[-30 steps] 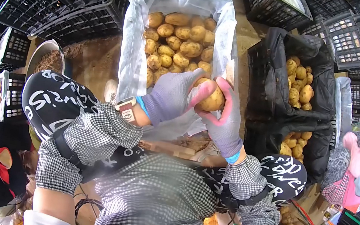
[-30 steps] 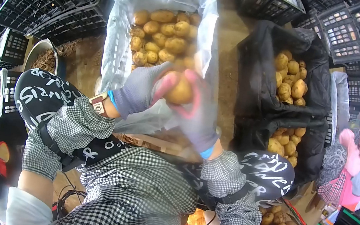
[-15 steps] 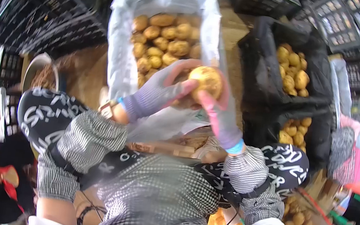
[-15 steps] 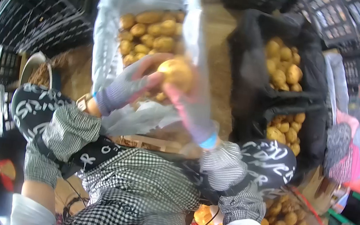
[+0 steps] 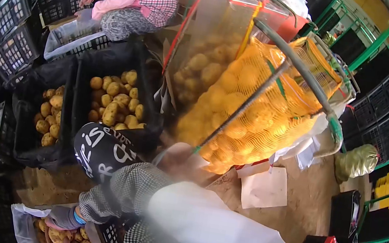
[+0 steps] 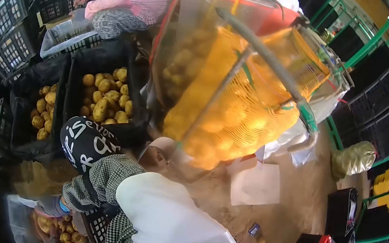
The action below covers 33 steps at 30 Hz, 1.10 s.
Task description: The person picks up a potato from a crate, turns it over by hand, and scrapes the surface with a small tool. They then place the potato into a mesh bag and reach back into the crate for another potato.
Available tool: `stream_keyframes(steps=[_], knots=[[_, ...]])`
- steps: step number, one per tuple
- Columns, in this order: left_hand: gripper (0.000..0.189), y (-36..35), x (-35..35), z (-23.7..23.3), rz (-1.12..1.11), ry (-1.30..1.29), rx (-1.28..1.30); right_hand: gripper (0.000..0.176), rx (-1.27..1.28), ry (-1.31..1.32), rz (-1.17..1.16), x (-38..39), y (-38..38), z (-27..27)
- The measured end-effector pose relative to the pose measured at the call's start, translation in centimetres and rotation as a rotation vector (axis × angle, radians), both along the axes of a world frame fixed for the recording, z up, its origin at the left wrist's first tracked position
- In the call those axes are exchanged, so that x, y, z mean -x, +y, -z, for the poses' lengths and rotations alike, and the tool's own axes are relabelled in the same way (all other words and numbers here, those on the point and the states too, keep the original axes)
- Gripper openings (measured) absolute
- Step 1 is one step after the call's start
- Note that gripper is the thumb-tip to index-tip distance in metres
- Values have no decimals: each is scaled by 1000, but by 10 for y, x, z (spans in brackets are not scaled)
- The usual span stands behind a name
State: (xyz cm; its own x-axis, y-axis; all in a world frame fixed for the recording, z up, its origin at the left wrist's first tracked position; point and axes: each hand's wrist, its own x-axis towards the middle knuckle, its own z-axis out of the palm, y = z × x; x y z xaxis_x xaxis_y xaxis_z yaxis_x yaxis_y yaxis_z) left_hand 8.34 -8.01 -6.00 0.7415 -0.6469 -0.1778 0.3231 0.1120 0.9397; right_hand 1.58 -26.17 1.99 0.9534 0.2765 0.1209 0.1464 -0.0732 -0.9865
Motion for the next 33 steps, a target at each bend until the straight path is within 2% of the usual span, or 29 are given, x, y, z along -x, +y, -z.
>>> stream_keyframes(steps=[6,7,9,12,14,16,17,18,19,20,22,23,25,28,29,31,33], knots=[[49,60,-7,14,27,105,146,31,67,76,-87,-14,24,6],[49,71,-5,18,32,119,172,42,163,-203,-27,-23,29,19],[48,97,-3,26,35,144,224,50,141,-197,1,-22,34,27],[47,142,16,26,-6,174,244,50,-210,149,-228,-8,30,-10],[49,143,35,7,-127,238,71,61,-206,64,-256,-20,35,7],[61,113,48,-29,-182,212,10,72,-104,-107,-232,-33,49,23],[69,86,56,-83,-244,103,-33,78,192,-395,-102,-32,48,20],[76,87,56,-96,-229,102,9,77,162,-339,-109,-31,52,16],[74,97,51,-93,-230,193,-43,77,130,-283,-113,-32,55,13],[74,104,45,-88,-216,199,51,76,99,-228,-115,-34,58,11],[76,109,45,-93,-285,138,72,79,52,-74,-161,-29,66,-3],[72,105,50,-91,-318,92,43,81,114,-143,-156,-31,69,3],[65,85,54,-88,-365,19,-58,86,200,-266,-129,-34,63,21],[73,89,58,-94,-449,-251,-376,85,216,-217,-111,-31,71,18],[65,91,59,-92,-470,-329,-388,85,249,-229,-138,-32,70,20],[73,106,55,-86,-376,-71,-131,87,176,24,-177,-29,66,20],[78,104,55,-106,-366,105,22,87,56,89,-199,-30,68,15]])
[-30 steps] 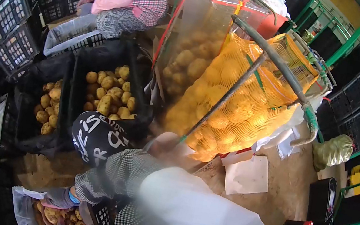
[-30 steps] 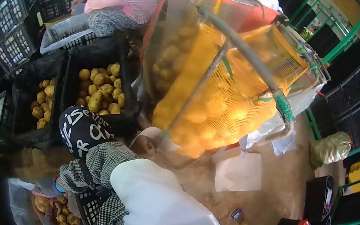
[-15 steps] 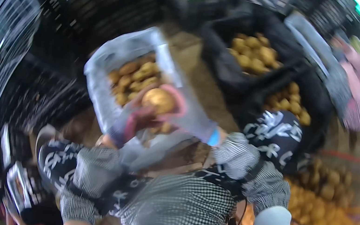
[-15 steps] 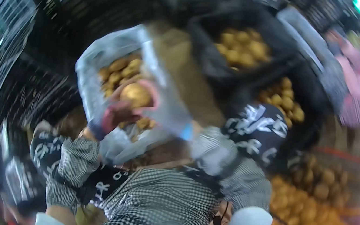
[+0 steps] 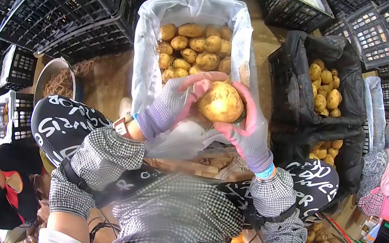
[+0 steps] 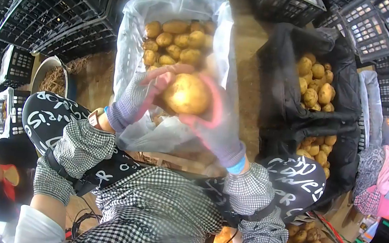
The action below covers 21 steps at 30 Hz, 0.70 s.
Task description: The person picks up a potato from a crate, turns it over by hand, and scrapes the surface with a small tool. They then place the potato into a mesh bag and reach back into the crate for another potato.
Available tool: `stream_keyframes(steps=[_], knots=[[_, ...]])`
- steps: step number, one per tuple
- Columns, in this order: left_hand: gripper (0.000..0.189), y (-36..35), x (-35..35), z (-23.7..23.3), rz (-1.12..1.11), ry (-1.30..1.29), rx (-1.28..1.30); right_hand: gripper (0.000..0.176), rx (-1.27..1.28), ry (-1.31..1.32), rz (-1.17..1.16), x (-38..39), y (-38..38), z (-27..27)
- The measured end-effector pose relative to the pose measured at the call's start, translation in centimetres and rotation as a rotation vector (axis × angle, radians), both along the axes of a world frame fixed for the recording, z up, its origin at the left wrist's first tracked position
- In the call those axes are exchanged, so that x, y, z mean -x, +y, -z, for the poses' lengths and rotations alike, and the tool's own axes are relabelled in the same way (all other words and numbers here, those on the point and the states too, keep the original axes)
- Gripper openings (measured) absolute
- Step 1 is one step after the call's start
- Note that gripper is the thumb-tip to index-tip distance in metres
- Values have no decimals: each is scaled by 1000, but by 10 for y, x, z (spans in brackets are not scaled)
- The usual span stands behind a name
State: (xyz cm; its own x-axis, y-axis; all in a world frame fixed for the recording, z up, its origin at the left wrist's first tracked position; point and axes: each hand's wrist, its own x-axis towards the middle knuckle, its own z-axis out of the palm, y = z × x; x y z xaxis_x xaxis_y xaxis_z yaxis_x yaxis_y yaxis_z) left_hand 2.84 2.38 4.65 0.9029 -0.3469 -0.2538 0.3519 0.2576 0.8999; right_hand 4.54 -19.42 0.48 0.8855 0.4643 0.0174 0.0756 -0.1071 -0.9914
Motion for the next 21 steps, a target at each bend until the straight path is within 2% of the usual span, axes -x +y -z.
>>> stream_keyframes(steps=[3,6,7,8,9,12,15,16,19,21], knots=[[78,0,-3,10,10,25,103,83,-253,192,34,2,7,-16],[82,-8,0,37,-41,-155,56,75,-51,-21,47,-1,9,-13],[85,-9,0,43,-56,-207,65,73,-161,67,25,-3,9,-14],[90,-9,-1,31,-80,-88,190,71,-270,154,3,-5,7,-16],[89,-9,0,32,-105,-131,129,70,-379,239,-19,-7,5,-16],[86,-14,3,32,-125,-204,-28,62,-373,289,-8,-5,6,-11],[93,-14,6,25,-61,-20,70,71,-203,314,-35,-5,0,-4],[92,-13,5,21,-54,14,25,69,-181,267,-28,-6,-3,4],[86,-13,9,21,-13,36,206,62,-176,160,25,-9,-9,16],[84,-18,14,25,-60,-11,163,56,-219,113,63,-6,-8,13]])
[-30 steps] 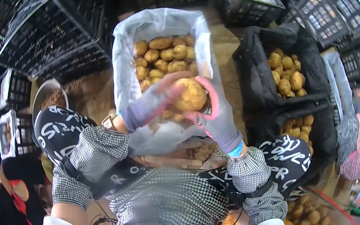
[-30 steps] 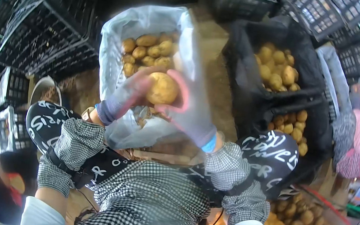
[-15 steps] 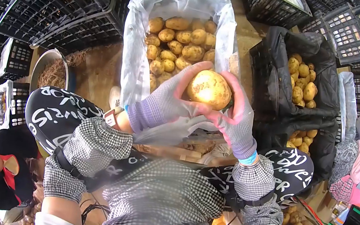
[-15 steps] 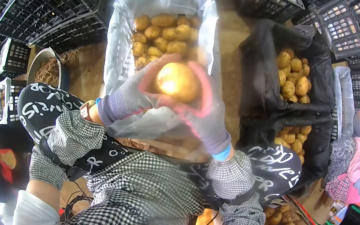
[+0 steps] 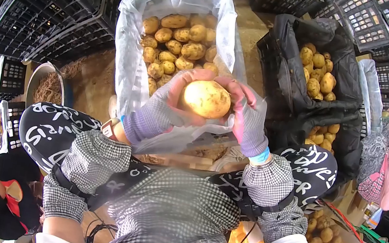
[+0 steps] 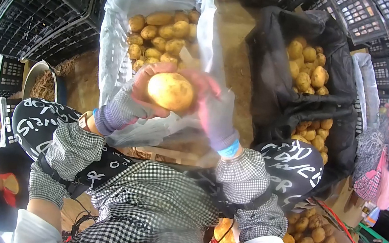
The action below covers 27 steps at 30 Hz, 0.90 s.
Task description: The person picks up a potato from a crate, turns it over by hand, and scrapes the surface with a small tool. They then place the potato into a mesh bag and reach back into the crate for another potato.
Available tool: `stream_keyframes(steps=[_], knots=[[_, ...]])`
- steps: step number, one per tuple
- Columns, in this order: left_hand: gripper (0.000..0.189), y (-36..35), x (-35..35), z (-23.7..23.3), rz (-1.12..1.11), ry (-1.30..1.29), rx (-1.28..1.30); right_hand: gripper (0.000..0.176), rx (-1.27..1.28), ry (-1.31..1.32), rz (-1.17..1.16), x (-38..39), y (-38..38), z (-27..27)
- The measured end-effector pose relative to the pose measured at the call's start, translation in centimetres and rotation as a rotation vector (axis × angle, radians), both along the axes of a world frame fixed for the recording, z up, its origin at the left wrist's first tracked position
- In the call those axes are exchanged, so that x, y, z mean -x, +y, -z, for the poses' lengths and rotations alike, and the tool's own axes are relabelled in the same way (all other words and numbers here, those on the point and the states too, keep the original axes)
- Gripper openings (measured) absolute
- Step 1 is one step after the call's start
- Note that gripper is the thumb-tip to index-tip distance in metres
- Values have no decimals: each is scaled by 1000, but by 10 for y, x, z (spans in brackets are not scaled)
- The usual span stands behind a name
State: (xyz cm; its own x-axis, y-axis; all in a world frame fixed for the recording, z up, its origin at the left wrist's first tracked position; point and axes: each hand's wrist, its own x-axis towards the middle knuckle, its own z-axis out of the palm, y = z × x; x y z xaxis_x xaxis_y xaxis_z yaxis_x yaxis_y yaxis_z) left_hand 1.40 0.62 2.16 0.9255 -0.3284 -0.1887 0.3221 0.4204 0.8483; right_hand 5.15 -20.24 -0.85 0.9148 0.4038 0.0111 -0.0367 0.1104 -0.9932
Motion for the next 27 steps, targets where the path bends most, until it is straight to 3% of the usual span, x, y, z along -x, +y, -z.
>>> stream_keyframes(steps=[2,5,7,8,9,11,14,18,24,27], knots=[[84,-2,-1,11,-73,-185,-140,44,-74,47,-31,-3,-1,-5],[87,1,-9,20,-184,-625,-552,44,75,89,0,4,8,-12],[90,-2,-16,11,-234,-875,-873,49,-84,139,-10,6,14,-28],[91,-2,-15,9,-208,-703,-748,52,-160,164,-19,5,16,-35],[93,-3,-12,8,-186,-530,-619,55,34,-69,10,3,12,-27],[95,-2,-11,1,-99,-304,-509,54,54,-85,7,2,8,-25],[98,3,-12,18,-156,-541,-803,52,79,-182,58,-7,-3,-17],[96,1,-10,17,-220,-406,-591,56,29,-236,158,-3,3,-27],[96,-4,-6,10,-196,-317,-510,53,119,-118,-5,10,8,-41],[96,-4,-6,17,-158,-238,-381,51,19,-1,3,12,13,-41]])
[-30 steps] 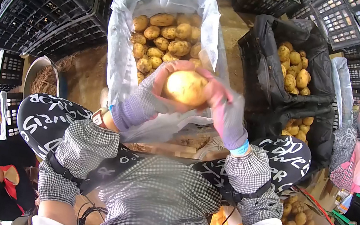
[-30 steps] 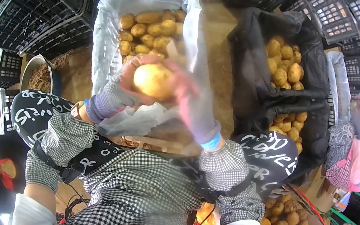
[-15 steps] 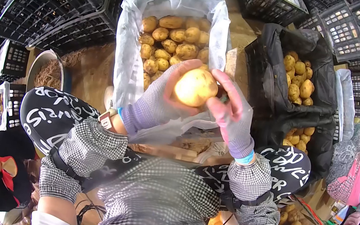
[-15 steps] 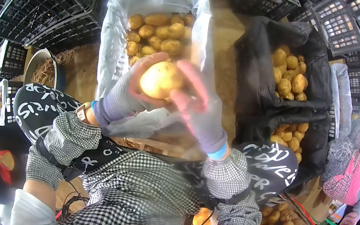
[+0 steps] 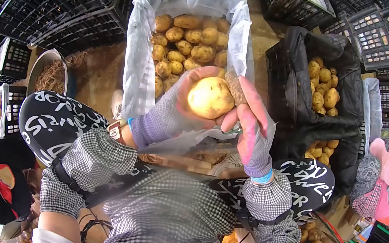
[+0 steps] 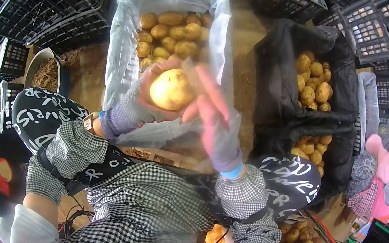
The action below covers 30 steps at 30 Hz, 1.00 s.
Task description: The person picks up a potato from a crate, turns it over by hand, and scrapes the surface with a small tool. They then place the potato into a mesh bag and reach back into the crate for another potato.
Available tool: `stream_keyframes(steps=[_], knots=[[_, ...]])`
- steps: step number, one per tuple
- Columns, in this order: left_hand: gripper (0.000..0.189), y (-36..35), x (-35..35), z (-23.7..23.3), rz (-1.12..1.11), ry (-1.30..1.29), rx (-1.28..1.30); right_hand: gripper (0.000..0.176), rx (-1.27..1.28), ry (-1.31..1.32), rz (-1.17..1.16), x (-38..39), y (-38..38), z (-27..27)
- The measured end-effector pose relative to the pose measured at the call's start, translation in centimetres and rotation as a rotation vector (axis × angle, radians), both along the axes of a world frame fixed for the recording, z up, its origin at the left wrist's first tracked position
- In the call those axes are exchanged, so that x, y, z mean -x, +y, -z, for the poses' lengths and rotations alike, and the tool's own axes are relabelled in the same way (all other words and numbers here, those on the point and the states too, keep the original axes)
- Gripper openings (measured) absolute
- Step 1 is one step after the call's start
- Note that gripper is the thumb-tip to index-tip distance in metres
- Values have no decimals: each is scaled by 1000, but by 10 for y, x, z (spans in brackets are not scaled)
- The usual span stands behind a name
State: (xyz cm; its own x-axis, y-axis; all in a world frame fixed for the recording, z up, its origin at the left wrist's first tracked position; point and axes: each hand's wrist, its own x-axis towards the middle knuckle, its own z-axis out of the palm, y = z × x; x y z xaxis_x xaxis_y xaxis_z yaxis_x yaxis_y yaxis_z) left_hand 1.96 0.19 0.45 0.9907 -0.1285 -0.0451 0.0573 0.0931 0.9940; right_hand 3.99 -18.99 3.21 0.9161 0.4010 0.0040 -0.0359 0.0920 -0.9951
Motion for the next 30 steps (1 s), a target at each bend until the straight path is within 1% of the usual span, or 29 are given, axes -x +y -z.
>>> stream_keyframes(steps=[1,2,4,7,8,11,13,15,17,20,23,25,26,28,30], knots=[[96,1,0,5,18,12,47,50,-32,50,-6,1,0,1],[96,1,0,6,39,25,93,51,-13,84,-54,0,-2,-2],[95,3,1,5,66,53,98,53,25,156,-151,-4,-9,-8],[98,8,3,9,120,123,177,52,58,185,-174,-4,-14,-1],[99,8,2,7,141,150,215,51,45,161,-149,-4,-13,0],[100,4,2,-3,113,222,271,50,26,109,-64,0,-7,0],[98,4,3,3,83,115,169,50,37,100,3,0,-5,-3],[97,3,3,3,74,101,137,49,39,89,-12,0,-6,-3],[96,3,5,-3,85,183,178,49,42,98,-25,1,-8,-4],[96,3,1,-1,85,191,155,48,49,141,-38,1,-10,-1],[93,-3,4,-3,83,263,416,47,22,181,-50,0,-10,2],[93,4,4,-1,182,233,331,45,-32,208,-51,1,-8,5],[93,7,3,0,231,218,287,45,11,194,-85,2,-7,7],[94,9,-1,-2,236,297,250,44,99,162,-154,6,-5,8],[94,7,2,-2,200,330,231,44,85,167,-111,6,-4,6]])
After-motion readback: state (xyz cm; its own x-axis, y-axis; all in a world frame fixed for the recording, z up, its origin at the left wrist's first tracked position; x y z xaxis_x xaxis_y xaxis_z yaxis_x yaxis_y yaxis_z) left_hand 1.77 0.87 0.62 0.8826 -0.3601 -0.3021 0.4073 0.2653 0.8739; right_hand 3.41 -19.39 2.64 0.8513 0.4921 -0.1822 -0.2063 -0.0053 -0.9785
